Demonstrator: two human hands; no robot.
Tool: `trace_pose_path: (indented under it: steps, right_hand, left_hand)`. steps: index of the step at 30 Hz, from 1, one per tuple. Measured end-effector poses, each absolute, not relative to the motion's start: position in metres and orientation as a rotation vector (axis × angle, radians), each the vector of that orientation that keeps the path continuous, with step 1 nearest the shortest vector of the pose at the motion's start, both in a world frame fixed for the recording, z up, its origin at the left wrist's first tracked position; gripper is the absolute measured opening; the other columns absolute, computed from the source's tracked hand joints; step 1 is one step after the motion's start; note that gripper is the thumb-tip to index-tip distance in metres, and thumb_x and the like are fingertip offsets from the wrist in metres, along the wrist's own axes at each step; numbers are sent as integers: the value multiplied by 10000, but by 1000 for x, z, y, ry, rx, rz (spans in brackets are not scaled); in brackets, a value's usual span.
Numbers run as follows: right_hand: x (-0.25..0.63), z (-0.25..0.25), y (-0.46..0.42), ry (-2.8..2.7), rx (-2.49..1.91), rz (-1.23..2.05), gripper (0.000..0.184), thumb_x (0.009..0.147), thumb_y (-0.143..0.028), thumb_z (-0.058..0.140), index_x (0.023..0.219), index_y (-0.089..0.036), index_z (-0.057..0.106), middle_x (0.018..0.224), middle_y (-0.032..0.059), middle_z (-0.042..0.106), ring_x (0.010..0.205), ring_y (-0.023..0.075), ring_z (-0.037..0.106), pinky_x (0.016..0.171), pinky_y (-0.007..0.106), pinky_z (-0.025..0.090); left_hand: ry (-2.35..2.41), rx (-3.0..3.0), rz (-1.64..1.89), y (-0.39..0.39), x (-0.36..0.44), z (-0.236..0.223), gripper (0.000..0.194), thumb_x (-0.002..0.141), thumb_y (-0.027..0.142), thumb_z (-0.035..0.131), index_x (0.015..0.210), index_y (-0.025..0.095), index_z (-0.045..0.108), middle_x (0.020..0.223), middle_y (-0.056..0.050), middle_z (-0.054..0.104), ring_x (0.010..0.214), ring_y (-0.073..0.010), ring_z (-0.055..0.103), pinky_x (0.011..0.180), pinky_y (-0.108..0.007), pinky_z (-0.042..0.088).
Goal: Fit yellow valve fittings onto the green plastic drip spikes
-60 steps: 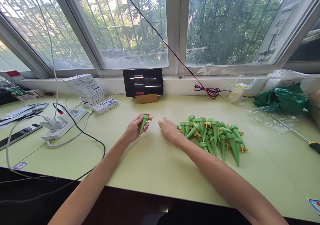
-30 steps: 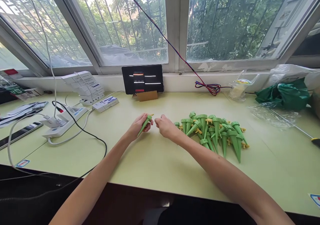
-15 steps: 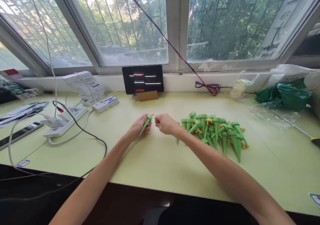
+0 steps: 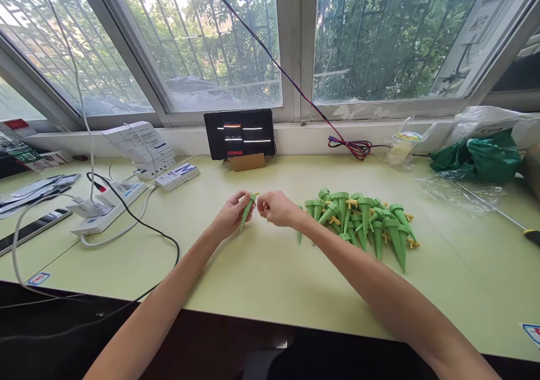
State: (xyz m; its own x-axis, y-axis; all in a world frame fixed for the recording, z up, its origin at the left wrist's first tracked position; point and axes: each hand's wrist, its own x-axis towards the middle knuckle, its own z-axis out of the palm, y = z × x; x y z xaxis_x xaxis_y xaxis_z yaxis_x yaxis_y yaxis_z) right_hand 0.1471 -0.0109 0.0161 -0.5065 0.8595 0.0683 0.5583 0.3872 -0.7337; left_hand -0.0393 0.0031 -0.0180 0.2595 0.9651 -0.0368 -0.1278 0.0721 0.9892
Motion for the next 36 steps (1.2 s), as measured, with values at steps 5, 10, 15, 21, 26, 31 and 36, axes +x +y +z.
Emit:
trace_pose_path:
  steps: [5,10,15,21,26,31,36]
  right_hand:
    - [149,18,-10,-2188,-1199,927,200,805,-2,534,825,-146,671,755,15,653,620,96,579,542,175,411]
    - [150,19,-9,-2132,-1203,1003,172,839,-19,542,870,-148,653,719,9,644,577,90,576,500,166,407]
    - [150,18,-8,-2103,-1226,1045,92,902,-85,560,867,-157,604,669,-4,622,522,84,573,482,168,418]
    - [149,17,-7,-2129,-1231,1062,69,917,-106,569,939,-170,586,628,-17,620,545,104,601,501,179,435]
    - [149,18,-8,-2151,-1247,1062,106,908,-92,572,974,-171,597,634,-14,633,576,119,630,540,190,471]
    - [148,15,-7,-2140,-1242,1071,94,890,-83,582,920,-172,591,653,-12,632,573,114,633,530,187,471]
    - [147,9,-5,-2126,-1189,1098,111,868,-72,582,894,-180,578,651,-19,616,556,108,624,480,176,447]
  left_hand:
    - [884,1210,1043,4,-41,-18,340,863,484,693,822,173,563,686,12,561,507,-71,446,475,-201,358]
    - [848,1198,989,3,-39,-18,347,890,479,649,780,164,553,602,29,481,450,-70,388,432,-204,302]
    - [905,1176,919,2,-40,-20,347,924,462,595,760,162,534,619,16,485,451,-71,384,430,-200,292]
    - [904,1251,804,0,-42,-19,343,979,480,487,916,158,588,518,32,430,440,-87,334,442,-200,286]
    - [967,1314,755,0,-42,-20,379,984,518,451,881,172,567,483,28,429,433,-90,300,424,-202,240]
    - [967,1317,737,0,-43,-21,406,980,561,445,871,187,557,465,63,342,426,-73,212,426,-195,215]
    - [987,1363,761,-1,-43,-18,370,918,556,588,917,186,606,571,59,360,440,-47,203,415,-189,147]
